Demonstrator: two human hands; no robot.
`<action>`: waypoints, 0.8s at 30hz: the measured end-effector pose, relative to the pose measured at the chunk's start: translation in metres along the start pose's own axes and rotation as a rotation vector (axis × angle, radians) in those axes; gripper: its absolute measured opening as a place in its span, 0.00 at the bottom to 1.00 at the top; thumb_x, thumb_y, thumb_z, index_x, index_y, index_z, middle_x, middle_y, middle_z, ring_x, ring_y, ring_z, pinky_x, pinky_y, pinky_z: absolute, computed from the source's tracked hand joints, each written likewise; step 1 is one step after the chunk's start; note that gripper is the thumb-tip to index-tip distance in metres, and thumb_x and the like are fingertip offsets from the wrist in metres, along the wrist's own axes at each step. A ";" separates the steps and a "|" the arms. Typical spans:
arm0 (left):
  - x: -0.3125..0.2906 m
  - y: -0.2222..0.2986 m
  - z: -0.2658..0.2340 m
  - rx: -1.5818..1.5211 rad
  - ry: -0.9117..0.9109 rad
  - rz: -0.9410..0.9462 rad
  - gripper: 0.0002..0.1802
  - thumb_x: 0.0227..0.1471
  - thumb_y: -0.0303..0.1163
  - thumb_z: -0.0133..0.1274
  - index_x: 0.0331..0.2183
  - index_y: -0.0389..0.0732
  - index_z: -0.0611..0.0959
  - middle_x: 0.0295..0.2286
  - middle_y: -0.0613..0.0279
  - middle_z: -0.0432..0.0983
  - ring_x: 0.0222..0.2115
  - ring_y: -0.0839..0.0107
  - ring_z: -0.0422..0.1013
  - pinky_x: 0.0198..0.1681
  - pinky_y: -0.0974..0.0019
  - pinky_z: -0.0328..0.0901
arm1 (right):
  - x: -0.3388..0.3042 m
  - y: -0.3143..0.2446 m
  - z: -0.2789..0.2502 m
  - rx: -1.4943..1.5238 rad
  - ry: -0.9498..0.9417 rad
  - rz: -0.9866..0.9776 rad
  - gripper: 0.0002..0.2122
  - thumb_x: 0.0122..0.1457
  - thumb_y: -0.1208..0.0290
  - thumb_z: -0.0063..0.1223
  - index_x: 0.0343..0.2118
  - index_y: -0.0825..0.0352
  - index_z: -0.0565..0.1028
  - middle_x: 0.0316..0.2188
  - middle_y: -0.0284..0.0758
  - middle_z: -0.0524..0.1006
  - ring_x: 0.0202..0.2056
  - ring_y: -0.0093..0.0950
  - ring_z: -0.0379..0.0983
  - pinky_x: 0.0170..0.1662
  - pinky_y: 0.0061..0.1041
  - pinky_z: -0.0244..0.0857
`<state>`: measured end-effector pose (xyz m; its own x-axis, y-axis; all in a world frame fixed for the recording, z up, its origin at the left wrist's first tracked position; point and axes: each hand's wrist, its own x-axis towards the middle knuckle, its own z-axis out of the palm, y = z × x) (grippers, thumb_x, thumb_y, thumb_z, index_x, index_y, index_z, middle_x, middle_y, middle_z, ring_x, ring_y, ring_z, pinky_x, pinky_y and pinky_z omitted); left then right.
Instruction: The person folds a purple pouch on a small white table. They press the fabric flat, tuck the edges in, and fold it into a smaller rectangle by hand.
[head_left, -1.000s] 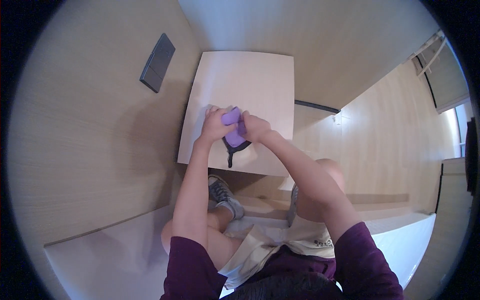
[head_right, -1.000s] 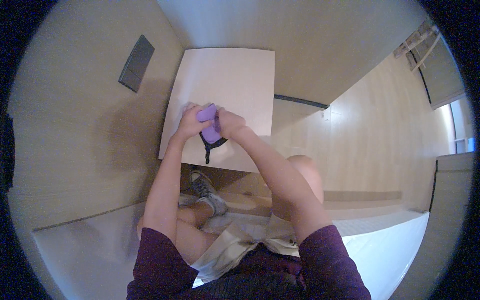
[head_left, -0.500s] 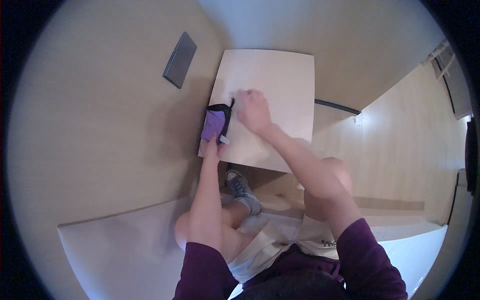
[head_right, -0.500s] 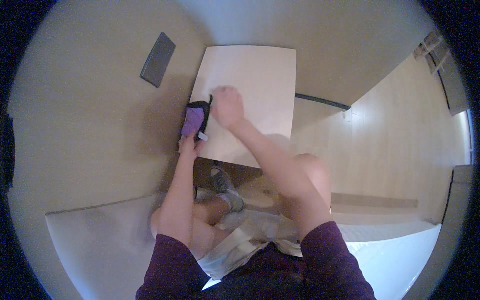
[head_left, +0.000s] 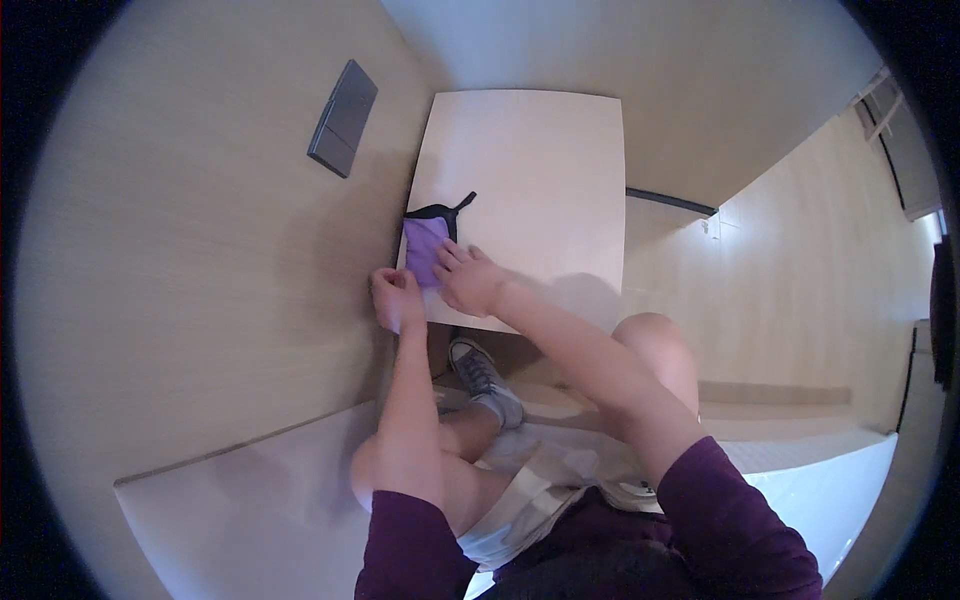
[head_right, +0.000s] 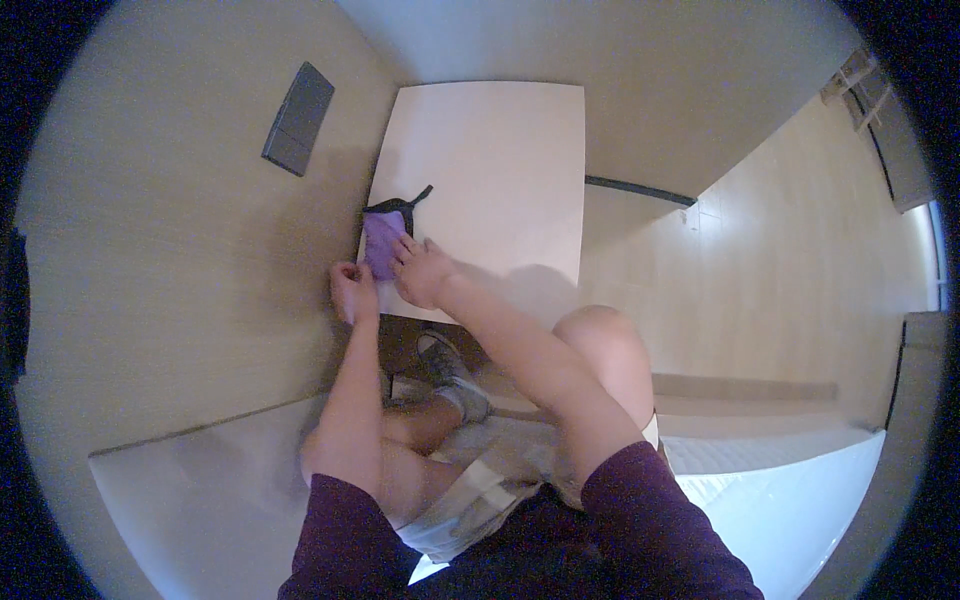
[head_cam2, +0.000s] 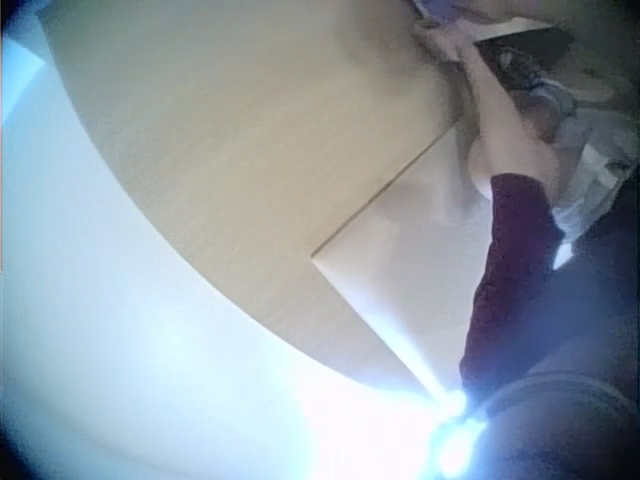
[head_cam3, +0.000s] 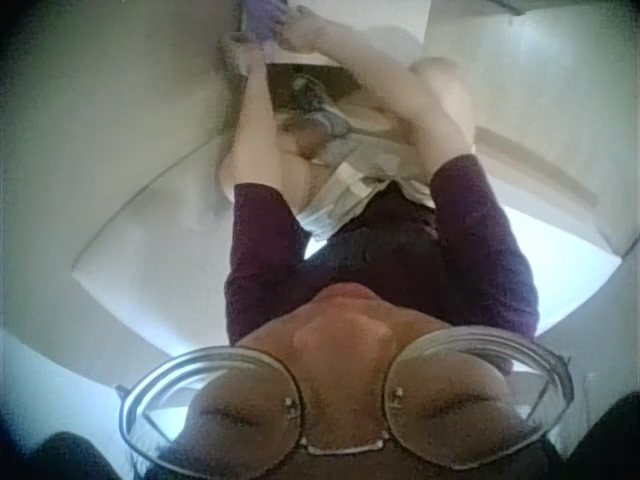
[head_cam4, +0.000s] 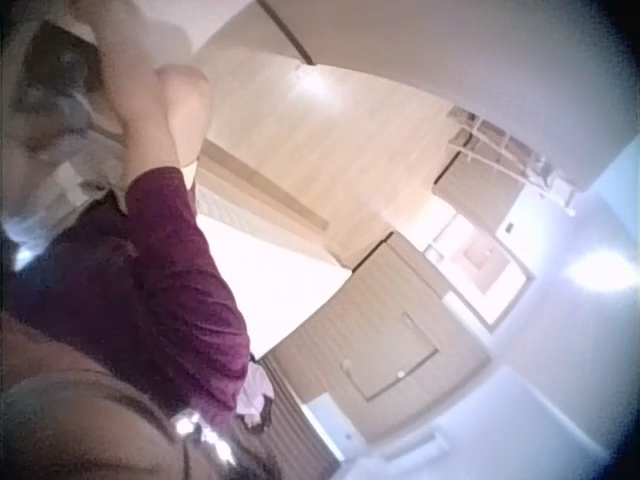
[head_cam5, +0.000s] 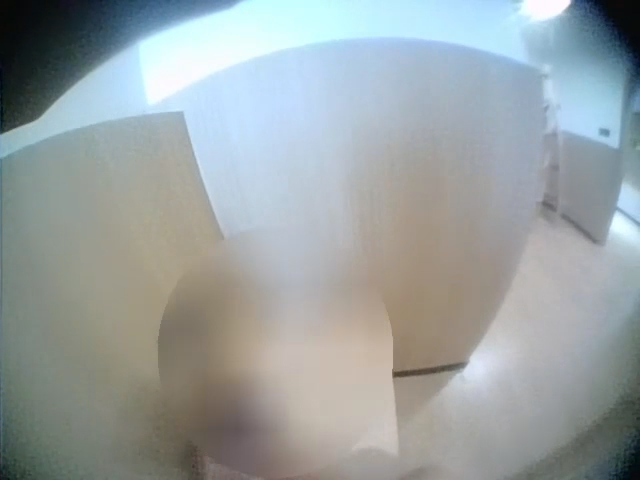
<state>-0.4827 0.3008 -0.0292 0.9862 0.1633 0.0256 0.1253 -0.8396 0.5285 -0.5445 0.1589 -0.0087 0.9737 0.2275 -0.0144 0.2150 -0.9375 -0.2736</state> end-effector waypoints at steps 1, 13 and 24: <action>0.011 -0.010 0.005 0.005 0.046 0.157 0.17 0.43 0.45 0.58 0.31 0.44 0.78 0.30 0.56 0.76 0.31 0.56 0.73 0.34 0.54 0.67 | 0.002 -0.007 -0.003 -0.095 -0.059 -0.012 0.27 0.55 0.58 0.45 0.56 0.66 0.63 0.60 0.45 0.56 0.61 0.42 0.51 0.59 0.42 0.51; 0.085 -0.004 0.005 -0.034 -0.962 0.029 0.18 0.49 0.42 0.54 0.36 0.38 0.77 0.33 0.56 0.75 0.33 0.66 0.73 0.34 0.62 0.67 | 0.030 0.018 0.002 0.398 0.171 0.113 0.13 0.48 0.72 0.49 0.38 0.68 0.74 0.41 0.47 0.73 0.42 0.42 0.72 0.44 0.36 0.66; 0.082 0.044 -0.033 -1.264 -0.693 -0.282 0.10 0.51 0.30 0.53 0.37 0.38 0.76 0.30 0.63 0.75 0.31 0.72 0.71 0.38 0.68 0.67 | 0.058 -0.011 -0.030 0.667 0.804 0.166 0.21 0.46 0.83 0.44 0.48 0.70 0.69 0.52 0.51 0.65 0.54 0.48 0.60 0.56 0.36 0.56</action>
<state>-0.3999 0.2947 0.0239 0.8448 -0.3404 -0.4127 0.5022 0.2385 0.8312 -0.4878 0.1744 0.0225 0.8031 -0.3608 0.4742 0.2271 -0.5505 -0.8033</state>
